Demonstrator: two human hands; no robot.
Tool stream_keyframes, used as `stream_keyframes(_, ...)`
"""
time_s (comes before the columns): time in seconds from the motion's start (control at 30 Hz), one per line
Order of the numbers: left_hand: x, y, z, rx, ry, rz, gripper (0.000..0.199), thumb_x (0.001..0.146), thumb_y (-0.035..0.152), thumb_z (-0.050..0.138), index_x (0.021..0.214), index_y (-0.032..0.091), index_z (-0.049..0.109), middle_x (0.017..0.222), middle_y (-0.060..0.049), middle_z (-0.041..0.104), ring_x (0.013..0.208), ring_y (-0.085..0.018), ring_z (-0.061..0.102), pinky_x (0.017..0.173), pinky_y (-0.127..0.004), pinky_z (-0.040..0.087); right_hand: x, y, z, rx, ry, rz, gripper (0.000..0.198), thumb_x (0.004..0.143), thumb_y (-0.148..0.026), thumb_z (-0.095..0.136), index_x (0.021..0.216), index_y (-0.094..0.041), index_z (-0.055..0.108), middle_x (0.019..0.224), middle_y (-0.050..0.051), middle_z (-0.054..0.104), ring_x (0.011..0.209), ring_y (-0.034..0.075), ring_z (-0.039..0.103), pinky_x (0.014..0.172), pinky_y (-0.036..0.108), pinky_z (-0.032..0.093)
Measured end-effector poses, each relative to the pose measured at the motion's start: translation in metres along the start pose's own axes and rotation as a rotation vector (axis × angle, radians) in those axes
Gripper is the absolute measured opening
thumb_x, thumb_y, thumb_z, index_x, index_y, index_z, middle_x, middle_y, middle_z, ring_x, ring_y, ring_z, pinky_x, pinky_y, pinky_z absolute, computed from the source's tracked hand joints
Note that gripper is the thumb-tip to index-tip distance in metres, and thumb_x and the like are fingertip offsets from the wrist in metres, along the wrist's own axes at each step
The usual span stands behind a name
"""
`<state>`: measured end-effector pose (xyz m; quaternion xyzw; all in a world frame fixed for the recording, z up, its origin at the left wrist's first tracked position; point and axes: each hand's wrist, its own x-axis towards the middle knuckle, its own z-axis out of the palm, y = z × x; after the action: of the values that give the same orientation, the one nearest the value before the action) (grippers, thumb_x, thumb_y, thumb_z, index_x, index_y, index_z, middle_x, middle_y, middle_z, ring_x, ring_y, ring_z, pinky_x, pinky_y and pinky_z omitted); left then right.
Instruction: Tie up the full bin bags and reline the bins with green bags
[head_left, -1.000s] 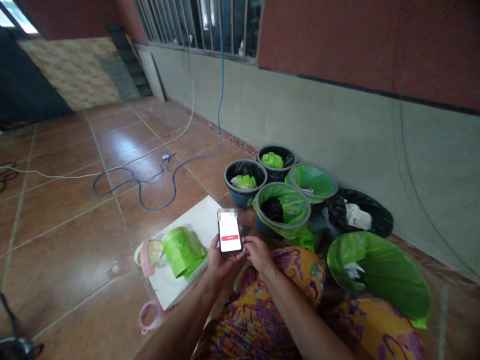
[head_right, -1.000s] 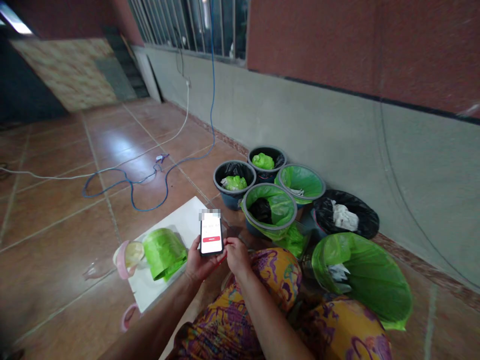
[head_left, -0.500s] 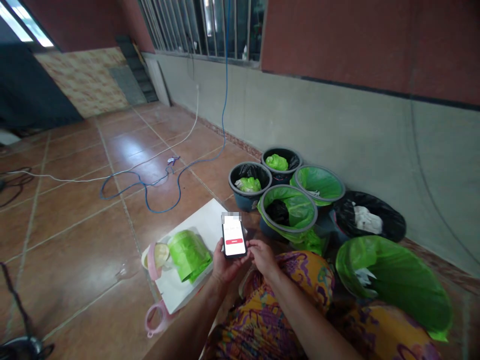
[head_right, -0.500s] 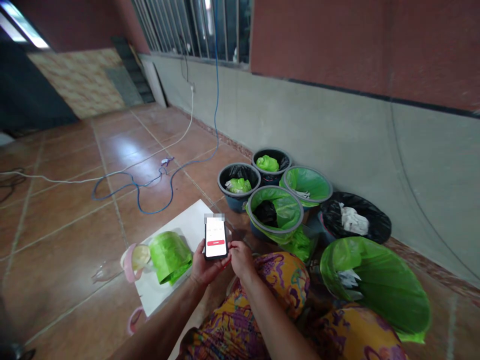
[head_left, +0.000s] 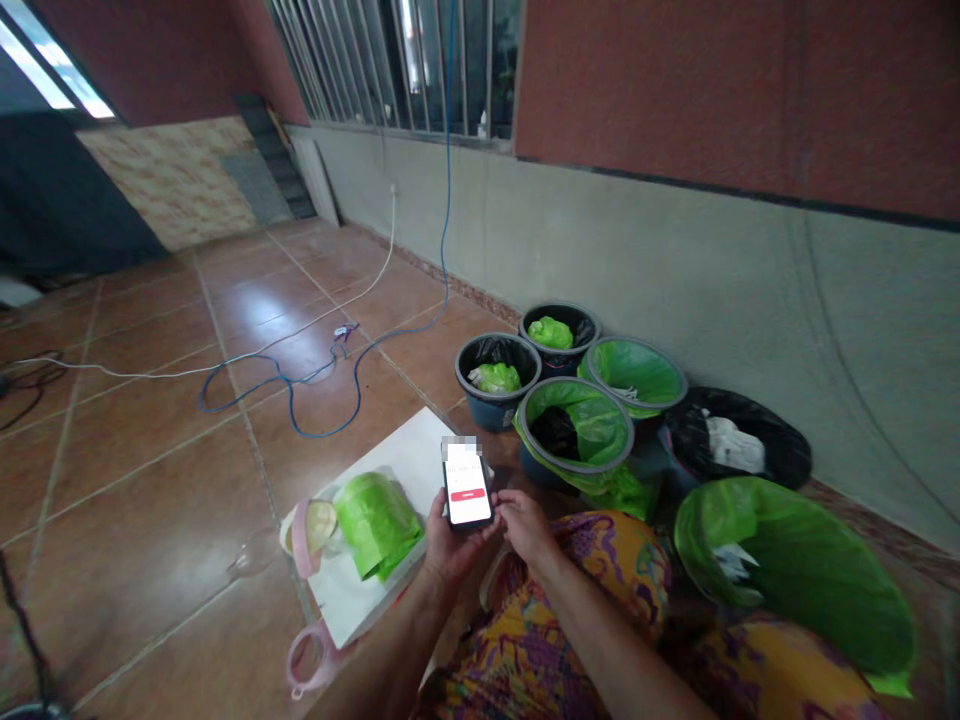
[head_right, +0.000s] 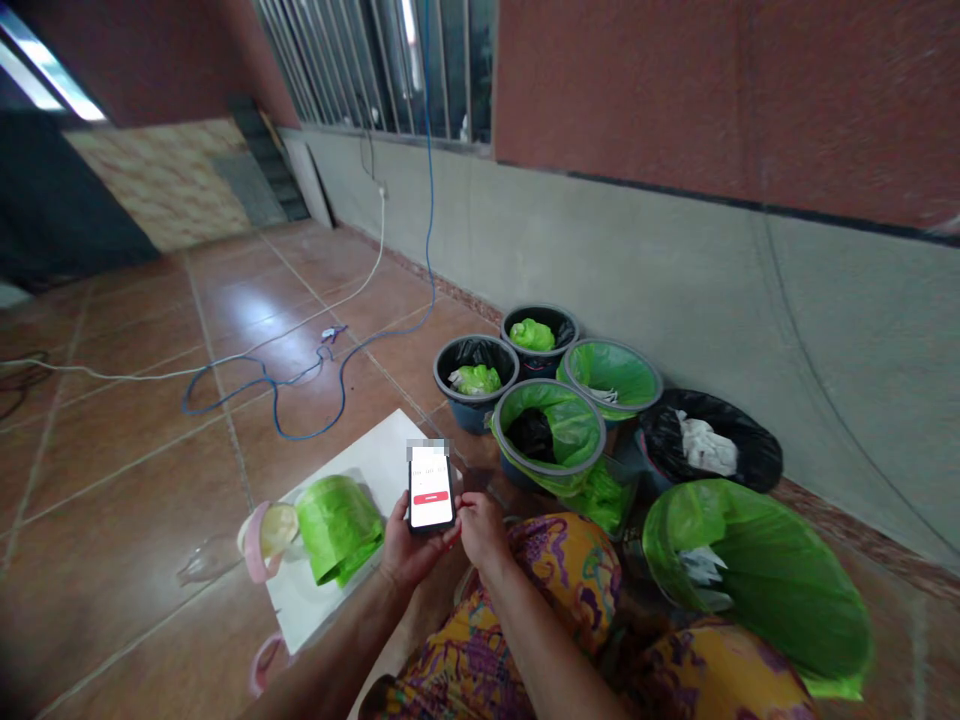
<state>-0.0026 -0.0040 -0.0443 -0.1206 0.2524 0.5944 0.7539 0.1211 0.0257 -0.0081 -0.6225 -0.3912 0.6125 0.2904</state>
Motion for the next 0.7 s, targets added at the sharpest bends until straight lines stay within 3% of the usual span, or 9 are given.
stream_keyframes(0.33, -0.002, 0.000, 0.003, 0.020, -0.020, -0.006, 0.045, 0.089, 0.046, 0.050, 0.110, 0.010, 0.066, 0.102, -0.017, 0.072, 0.098, -0.029, 0.067, 0.086, -0.045, 0.053, -0.004, -0.008, -0.001, -0.013, -0.006, 0.012, 0.025, 0.066, -0.020, 0.045, 0.086, -0.016, 0.059, 0.061, -0.001, 0.060, 0.056, 0.013, 0.058, 0.051, 0.022, 0.040)
stream_keyframes(0.7, -0.007, 0.001, 0.005, 0.053, -0.054, -0.013, 0.048, 0.088, 0.047, 0.051, 0.111, 0.007, 0.066, 0.101, -0.019, 0.072, 0.097, -0.030, 0.068, 0.087, -0.046, 0.052, 0.001, 0.002, 0.001, 0.014, 0.036, 0.003, 0.021, 0.068, -0.020, 0.051, 0.087, -0.015, 0.061, 0.062, -0.001, 0.062, 0.054, 0.012, 0.057, 0.049, 0.020, 0.039)
